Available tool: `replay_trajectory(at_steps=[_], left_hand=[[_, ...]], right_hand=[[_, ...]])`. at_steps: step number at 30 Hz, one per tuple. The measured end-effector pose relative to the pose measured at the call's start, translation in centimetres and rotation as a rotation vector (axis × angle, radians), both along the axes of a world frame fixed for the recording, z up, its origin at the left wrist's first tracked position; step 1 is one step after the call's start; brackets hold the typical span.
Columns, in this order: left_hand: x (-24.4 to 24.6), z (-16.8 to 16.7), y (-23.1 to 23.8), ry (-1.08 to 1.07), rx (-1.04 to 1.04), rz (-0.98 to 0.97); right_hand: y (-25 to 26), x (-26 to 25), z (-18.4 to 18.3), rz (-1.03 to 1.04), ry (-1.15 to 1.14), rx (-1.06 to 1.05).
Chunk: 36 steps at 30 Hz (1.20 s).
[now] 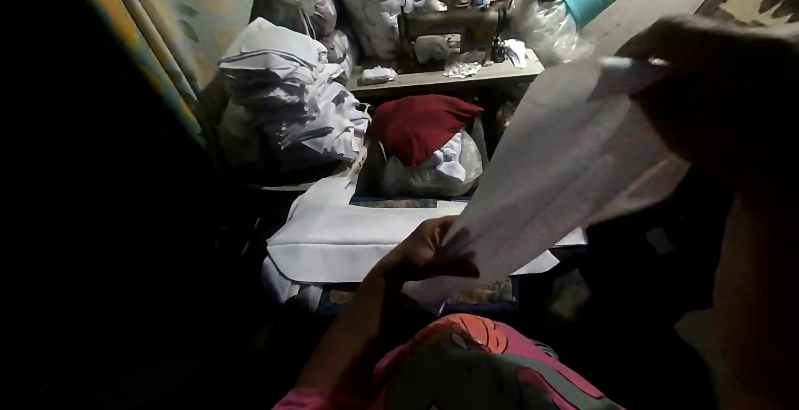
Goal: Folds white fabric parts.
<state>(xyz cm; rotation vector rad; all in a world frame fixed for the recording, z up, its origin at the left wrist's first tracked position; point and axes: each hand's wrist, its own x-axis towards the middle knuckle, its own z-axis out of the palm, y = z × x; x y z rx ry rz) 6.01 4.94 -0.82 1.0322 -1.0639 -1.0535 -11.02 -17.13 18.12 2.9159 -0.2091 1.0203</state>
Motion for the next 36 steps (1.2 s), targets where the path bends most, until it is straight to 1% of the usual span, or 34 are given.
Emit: replay_trajectory(at_steps=[2,3,5,6,7,8,9,10,11,13,14,15,16,17,18,19,20,21,22,23,25,26,27,28,29,32,34,36], left_hand=[[1.2,-0.6,1.1,-0.267,0.157,-0.012],[1.7,-1.0,1.7,-0.388,0.248,0.003],[2.6,-2.4,3.1,-0.62,0.359,0.052],[3.3,-3.1,4.0,-0.709,0.414,0.066],[4.0,-3.5,4.9,-0.751,0.5,0.076],[4.8,-3.9,6.0,-0.74,0.599,0.104],[5.7,-4.3,7.4,-0.683,0.655,0.171],[6.6,-4.9,9.0,-0.59,0.641,0.278],[7.6,-5.5,10.8,-0.466,0.565,0.411],[9.5,-6.7,14.1,-0.179,0.287,0.659],[10.4,-7.1,15.5,-0.043,0.12,0.729],[11.2,-7.0,16.6,0.045,-0.016,0.773],[11.7,-6.6,17.4,0.081,-0.105,0.806],[12.0,-6.0,18.0,0.095,-0.148,0.838],[12.3,-5.3,18.4,0.092,-0.142,0.876],[12.7,-4.8,18.7,0.064,-0.095,0.908],[13.3,-4.4,18.8,0.0,0.013,0.976],[14.0,-4.4,18.7,-0.083,0.164,1.041],[15.0,-4.6,18.5,-0.193,0.358,1.07],[16.2,-5.3,18.3,-0.296,0.534,1.059],[18.2,-7.4,17.8,-0.472,0.801,1.016],[18.6,-8.3,17.7,-0.536,0.915,1.0],[18.7,-8.8,17.7,-0.554,1.002,0.997],[18.6,-9.0,17.7,-0.527,1.05,1.016],[18.4,-9.0,17.8,-0.466,1.052,1.051],[18.0,-9.4,18.6,-0.272,0.969,1.143],[18.1,-9.7,19.0,-0.199,0.936,1.171],[18.2,-9.9,19.1,-0.178,0.93,1.184]], right_hand=[[-1.6,-0.3,0.0,-0.058,-0.052,0.003],[-2.1,-0.5,-0.1,-0.084,-0.068,0.008],[-2.6,-0.7,-0.5,-0.131,-0.081,0.039],[-2.8,-0.7,-0.9,-0.139,-0.091,0.052],[-2.9,-0.6,-1.3,-0.147,-0.105,0.065],[-3.2,-0.5,-1.8,-0.163,-0.119,0.081],[-3.3,-0.4,-2.4,-0.186,-0.135,0.106],[-3.3,-0.3,-3.1,-0.216,-0.147,0.155],[-3.0,-0.1,-4.0,-0.251,-0.165,0.239],[-2.1,0.4,-6.5,-0.297,-0.205,0.511],[-1.7,0.9,-8.3,-0.278,-0.241,0.664],[-1.6,1.4,-10.5,-0.23,-0.28,0.844],[-1.4,2.0,-12.9,-0.187,-0.307,1.026],[-1.2,2.8,-15.5,-0.158,-0.332,1.178],[-0.8,3.6,-18.1,-0.142,-0.35,1.287],[-0.4,4.6,-20.6,-0.134,-0.345,1.371],[0.3,5.5,-23.1,-0.144,-0.316,1.429],[0.9,6.4,-25.8,-0.183,-0.257,1.47],[1.5,7.2,-28.5,-0.256,-0.166,1.476],[2.0,7.8,-30.9,-0.322,-0.044,1.472],[2.6,8.4,-34.6,-0.409,0.162,1.484],[2.7,8.4,-35.9,-0.411,0.22,1.5],[2.7,8.3,-36.8,-0.411,0.251,1.498],[2.6,8.2,-37.3,-0.404,0.261,1.486],[2.6,8.0,-37.5,-0.392,0.244,1.499],[2.6,6.8,-37.0,-0.352,0.218,1.547],[2.9,6.3,-37.2,-0.298,0.188,1.493],[3.0,6.0,-37.8,-0.229,0.179,1.436]])
